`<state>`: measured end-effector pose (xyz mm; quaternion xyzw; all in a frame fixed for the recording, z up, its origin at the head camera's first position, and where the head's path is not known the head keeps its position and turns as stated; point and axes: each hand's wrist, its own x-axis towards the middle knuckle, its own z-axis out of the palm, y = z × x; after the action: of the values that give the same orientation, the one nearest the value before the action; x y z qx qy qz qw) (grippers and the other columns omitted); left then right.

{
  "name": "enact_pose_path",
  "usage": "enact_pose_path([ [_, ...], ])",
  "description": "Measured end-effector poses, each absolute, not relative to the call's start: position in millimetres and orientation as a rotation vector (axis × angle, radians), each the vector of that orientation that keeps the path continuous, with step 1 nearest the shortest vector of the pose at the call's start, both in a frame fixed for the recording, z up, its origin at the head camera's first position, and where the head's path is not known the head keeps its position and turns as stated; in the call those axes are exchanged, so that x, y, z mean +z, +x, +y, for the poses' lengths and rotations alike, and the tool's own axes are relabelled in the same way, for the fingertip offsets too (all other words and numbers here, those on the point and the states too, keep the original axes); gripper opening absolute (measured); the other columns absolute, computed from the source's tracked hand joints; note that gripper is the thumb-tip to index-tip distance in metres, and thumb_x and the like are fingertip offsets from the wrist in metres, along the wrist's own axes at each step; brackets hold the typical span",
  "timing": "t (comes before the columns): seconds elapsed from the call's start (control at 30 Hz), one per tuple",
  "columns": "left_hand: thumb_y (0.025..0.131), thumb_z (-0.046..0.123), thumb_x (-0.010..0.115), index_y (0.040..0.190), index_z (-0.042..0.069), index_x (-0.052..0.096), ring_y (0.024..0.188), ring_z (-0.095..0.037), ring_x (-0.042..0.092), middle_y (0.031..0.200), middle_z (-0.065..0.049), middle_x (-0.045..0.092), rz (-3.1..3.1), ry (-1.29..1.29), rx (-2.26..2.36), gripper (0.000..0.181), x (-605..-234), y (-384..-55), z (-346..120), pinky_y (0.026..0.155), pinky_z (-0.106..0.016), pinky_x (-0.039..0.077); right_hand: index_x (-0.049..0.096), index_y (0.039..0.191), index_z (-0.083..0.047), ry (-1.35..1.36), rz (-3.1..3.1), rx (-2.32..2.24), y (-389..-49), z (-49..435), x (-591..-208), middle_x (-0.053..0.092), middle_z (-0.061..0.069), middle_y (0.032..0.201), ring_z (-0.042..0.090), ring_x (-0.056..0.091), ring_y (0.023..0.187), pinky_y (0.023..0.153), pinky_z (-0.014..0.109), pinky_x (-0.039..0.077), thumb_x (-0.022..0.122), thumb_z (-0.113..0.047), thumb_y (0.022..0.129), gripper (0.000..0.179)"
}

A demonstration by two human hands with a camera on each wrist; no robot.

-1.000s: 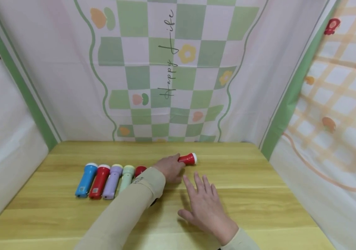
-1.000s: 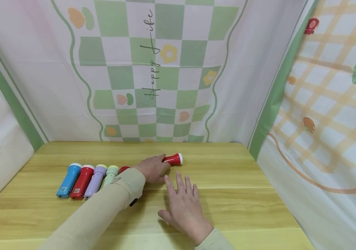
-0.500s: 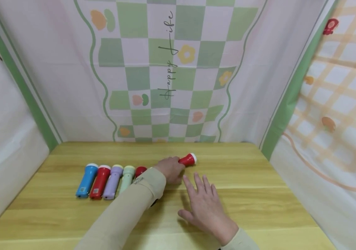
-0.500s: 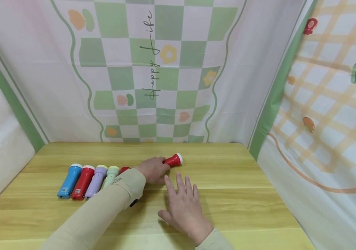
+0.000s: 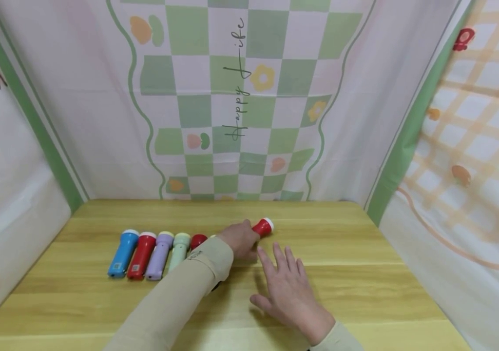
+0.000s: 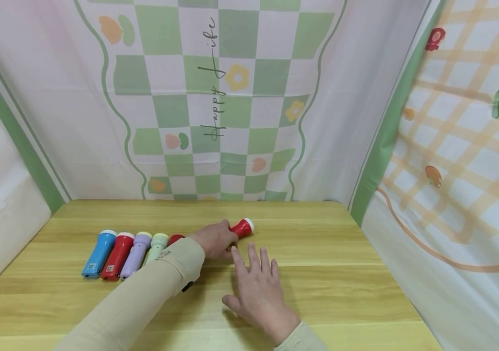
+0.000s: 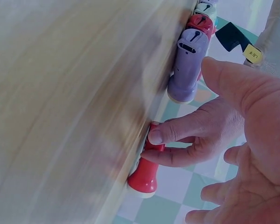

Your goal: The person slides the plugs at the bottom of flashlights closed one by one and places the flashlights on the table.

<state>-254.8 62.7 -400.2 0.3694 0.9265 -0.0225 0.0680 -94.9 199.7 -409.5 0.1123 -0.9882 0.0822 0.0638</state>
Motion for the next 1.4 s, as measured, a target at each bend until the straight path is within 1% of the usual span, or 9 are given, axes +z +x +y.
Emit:
enact_pose_path([
  [0.1, 0.093, 0.042, 0.077, 0.097, 0.023, 0.074, 0.082, -0.013, 0.060, 0.099, -0.001, 0.065, 2.786, 1.132, -0.077, 0.019, -402, -255, 65, 0.081, -0.031, 0.056, 0.028, 0.165, -0.017, 0.341, -2.980, 0.253, -94, 200, -409, 0.022, 0.029, 0.168, 0.055, 0.024, 0.152, 0.117, 0.075, 0.026, 0.081, -0.058, 0.084, 0.105],
  [0.2, 0.093, 0.041, 0.076, 0.089, 0.023, 0.072, 0.078, -0.012, 0.060, 0.089, 0.003, 0.066, 2.773, 1.132, -0.046, 0.019, -402, -256, 66, 0.078, -0.029, 0.055, 0.028, 0.165, -0.017, 0.344, -2.979, 0.256, -94, 200, -409, 0.022, 0.029, 0.168, 0.055, 0.024, 0.152, 0.117, 0.076, 0.027, 0.081, -0.057, 0.084, 0.105],
  [0.33, 0.095, 0.039, 0.076, 0.086, 0.023, 0.070, 0.074, -0.012, 0.060, 0.082, 0.005, 0.066, 2.762, 1.122, 0.005, 0.020, -402, -254, 66, 0.075, -0.028, 0.053, 0.028, 0.165, -0.018, 0.347, -2.978, 0.261, -94, 199, -408, 0.022, 0.029, 0.168, 0.056, 0.024, 0.151, 0.117, 0.076, 0.027, 0.081, -0.057, 0.084, 0.104],
  [0.53, 0.095, 0.037, 0.076, 0.087, 0.023, 0.070, 0.073, -0.012, 0.060, 0.080, 0.005, 0.066, 2.749, 1.092, 0.032, 0.017, -400, -251, 66, 0.074, -0.028, 0.052, 0.028, 0.165, -0.018, 0.346, -2.985, 0.277, -94, 199, -408, 0.021, 0.029, 0.168, 0.055, 0.023, 0.152, 0.117, 0.076, 0.026, 0.081, -0.056, 0.085, 0.104],
  [0.83, 0.094, 0.037, 0.077, 0.086, 0.024, 0.068, 0.073, -0.011, 0.059, 0.080, 0.006, 0.065, 2.764, 1.132, 0.020, 0.018, -405, -253, 66, 0.073, -0.027, 0.052, 0.029, 0.165, -0.017, 0.349, -2.964, 0.280, -94, 199, -409, 0.023, 0.029, 0.168, 0.056, 0.024, 0.152, 0.117, 0.076, 0.027, 0.081, -0.055, 0.084, 0.103],
  [1.0, 0.090, 0.037, 0.081, 0.087, 0.025, 0.069, 0.075, -0.010, 0.059, 0.080, 0.008, 0.064, 2.765, 1.155, 0.046, 0.018, -405, -252, 65, 0.074, -0.027, 0.052, 0.029, 0.165, -0.018, 0.349, -2.961, 0.274, -94, 199, -408, 0.023, 0.029, 0.168, 0.056, 0.024, 0.152, 0.117, 0.076, 0.027, 0.081, -0.055, 0.084, 0.103],
  [1.2, 0.085, 0.040, 0.086, 0.090, 0.025, 0.069, 0.076, -0.008, 0.059, 0.080, 0.012, 0.063, 2.733, 1.155, 0.104, 0.023, -402, -249, 65, 0.073, -0.024, 0.051, 0.029, 0.165, -0.018, 0.361, -2.952, 0.274, -92, 199, -405, 0.024, 0.029, 0.167, 0.056, 0.025, 0.151, 0.116, 0.076, 0.029, 0.082, -0.055, 0.084, 0.103],
  [1.3, 0.085, 0.033, 0.087, 0.089, 0.025, 0.068, 0.076, -0.008, 0.058, 0.079, 0.012, 0.063, 2.735, 1.176, 0.111, 0.020, -398, -246, 64, 0.073, -0.024, 0.051, 0.029, 0.165, -0.017, 0.365, -2.956, 0.270, -92, 199, -404, 0.023, 0.029, 0.167, 0.057, 0.026, 0.150, 0.115, 0.076, 0.029, 0.082, -0.055, 0.084, 0.103],
  [1.4, 0.086, 0.023, 0.084, 0.089, 0.025, 0.068, 0.076, -0.009, 0.058, 0.079, 0.011, 0.063, 2.747, 1.228, 0.093, 0.016, -395, -243, 62, 0.074, -0.025, 0.051, 0.029, 0.165, -0.017, 0.365, -2.958, 0.270, -92, 200, -405, 0.024, 0.029, 0.167, 0.057, 0.026, 0.150, 0.115, 0.077, 0.029, 0.082, -0.054, 0.084, 0.103],
])
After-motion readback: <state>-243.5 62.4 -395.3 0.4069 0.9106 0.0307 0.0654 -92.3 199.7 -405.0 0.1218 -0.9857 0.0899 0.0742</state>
